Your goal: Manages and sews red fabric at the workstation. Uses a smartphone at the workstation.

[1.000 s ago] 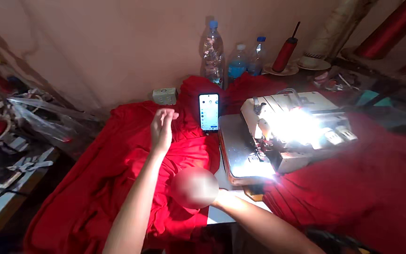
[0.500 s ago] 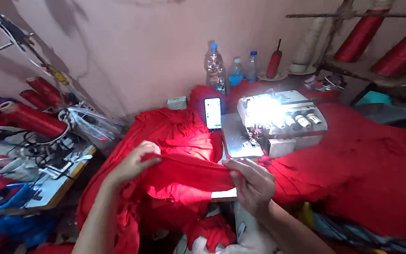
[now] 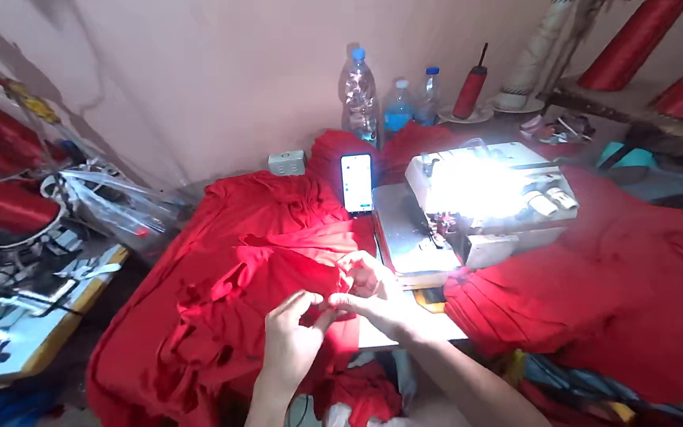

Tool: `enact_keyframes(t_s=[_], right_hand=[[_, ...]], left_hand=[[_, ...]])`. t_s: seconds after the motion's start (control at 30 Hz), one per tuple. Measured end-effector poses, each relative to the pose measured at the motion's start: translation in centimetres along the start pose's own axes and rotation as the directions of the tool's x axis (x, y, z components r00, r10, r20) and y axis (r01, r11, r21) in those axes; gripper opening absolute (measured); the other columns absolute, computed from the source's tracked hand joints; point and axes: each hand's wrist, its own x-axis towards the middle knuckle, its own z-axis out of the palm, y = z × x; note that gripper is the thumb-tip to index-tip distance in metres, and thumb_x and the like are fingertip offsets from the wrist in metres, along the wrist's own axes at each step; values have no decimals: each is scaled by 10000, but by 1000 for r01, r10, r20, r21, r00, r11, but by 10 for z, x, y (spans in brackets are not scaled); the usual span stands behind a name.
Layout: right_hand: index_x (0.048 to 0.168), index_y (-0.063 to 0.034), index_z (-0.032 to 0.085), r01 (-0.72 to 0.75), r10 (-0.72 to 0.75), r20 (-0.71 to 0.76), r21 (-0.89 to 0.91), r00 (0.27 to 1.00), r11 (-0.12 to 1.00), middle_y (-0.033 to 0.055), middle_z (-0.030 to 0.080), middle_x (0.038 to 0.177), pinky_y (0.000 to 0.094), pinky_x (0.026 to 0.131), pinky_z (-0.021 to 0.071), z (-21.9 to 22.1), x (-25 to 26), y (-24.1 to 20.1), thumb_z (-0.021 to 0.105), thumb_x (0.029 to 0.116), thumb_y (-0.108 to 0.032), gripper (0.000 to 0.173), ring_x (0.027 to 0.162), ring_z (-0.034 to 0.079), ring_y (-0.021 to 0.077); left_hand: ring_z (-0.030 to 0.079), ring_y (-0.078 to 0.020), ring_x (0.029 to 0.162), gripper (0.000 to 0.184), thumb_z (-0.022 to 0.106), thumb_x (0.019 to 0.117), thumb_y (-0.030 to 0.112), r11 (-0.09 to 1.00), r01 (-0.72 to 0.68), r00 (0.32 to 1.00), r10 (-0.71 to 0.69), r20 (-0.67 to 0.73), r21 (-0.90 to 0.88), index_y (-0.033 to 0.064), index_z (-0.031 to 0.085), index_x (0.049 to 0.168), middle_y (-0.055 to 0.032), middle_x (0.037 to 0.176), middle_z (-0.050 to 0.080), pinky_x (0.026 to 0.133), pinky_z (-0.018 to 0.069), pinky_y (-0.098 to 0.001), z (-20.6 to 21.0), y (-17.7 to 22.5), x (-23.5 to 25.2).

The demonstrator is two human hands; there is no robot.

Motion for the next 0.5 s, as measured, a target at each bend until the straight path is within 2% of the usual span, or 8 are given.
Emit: enact_keyframes(t_s=[0.1, 0.2, 0.27, 0.3, 0.37, 0.4, 0.43, 0.5], right_hand=[[1243, 32, 546, 148, -145, 30, -269, 989, 952, -43, 644, 825, 143, 633, 510, 0, -4, -5, 768, 861, -116, 465, 685, 589, -26], [1232, 65, 614, 357, -391, 79, -601, 917, 715, 39, 666, 813, 112, 672, 497, -3, -4, -5, 721, 873, -86, 404, 704, 598, 8], [1146, 24, 715, 401, -508, 85, -730, 857, 554, 87, 711, 848, 143, 715, 515, -5, -2, -1, 656, 845, -45, 314, 742, 637, 62], [1081, 1, 748, 381, -497, 53, -713, 866, 588, 86, 718, 865, 138, 694, 504, -5, -2, 1, 629, 860, -32, 253, 732, 628, 52], [1061, 13, 725, 204, -235, -29, -403, 972, 892, 3, 705, 877, 83, 582, 483, -4, -2, -2, 570, 963, -15, 186, 634, 579, -51], [1037, -34, 663, -23, 21, -20, -124, 1000, 992, -69, 665, 788, 91, 503, 459, -2, 1, -7, 516, 1019, -35, 148, 553, 548, -63], [997, -92, 615, -253, 251, 30, 102, 967, 962, -96, 619, 693, 113, 460, 427, -2, 6, -11, 466, 1045, -71, 157, 499, 514, -50], [981, -130, 606, -502, 495, 97, 263, 864, 824, -74, 629, 727, 170, 544, 486, -1, 16, -8, 445, 1069, -152, 185, 602, 576, -8]], left_hand=[[658, 66, 778, 134, 750, 792, 146, 999, 29, 999, -30, -36, -18, 12, 747, 796, -33, 804, 741, 741, 510, -82, -9, -4, -5], [662, 75, 792, 150, 716, 827, 124, 988, 150, 981, -153, -116, -29, -23, 746, 843, -40, 864, 750, 710, 519, -85, -25, 1, -13], [636, 100, 687, 104, 641, 884, 12, 921, 269, 932, -322, -163, -281, -15, 728, 933, 54, 870, 730, 596, 532, -88, -27, 8, -18], [659, 65, 649, 186, 576, 932, -26, 819, 322, 894, -428, -131, -474, 51, 740, 972, 99, 853, 741, 562, 564, -126, -26, 12, -19], [724, -29, 711, 377, 432, 1004, -18, 453, 380, 795, -605, 34, -807, 129, 776, 955, 60, 854, 770, 647, 621, -207, -23, 17, -18], [738, -63, 774, 429, 368, 1019, 9, 289, 366, 753, -650, 100, -885, 129, 768, 923, 25, 872, 772, 721, 627, -235, -21, 17, -17], [738, -71, 798, 468, 301, 1015, 45, 212, 348, 716, -689, 112, -913, 145, 735, 874, 13, 863, 768, 740, 622, -246, -20, 18, -16], [712, -6, 773, 441, 351, 974, 81, 365, 358, 719, -695, 4, -859, 193, 739, 798, 67, 810, 754, 694, 593, -192, -18, 18, -18]])
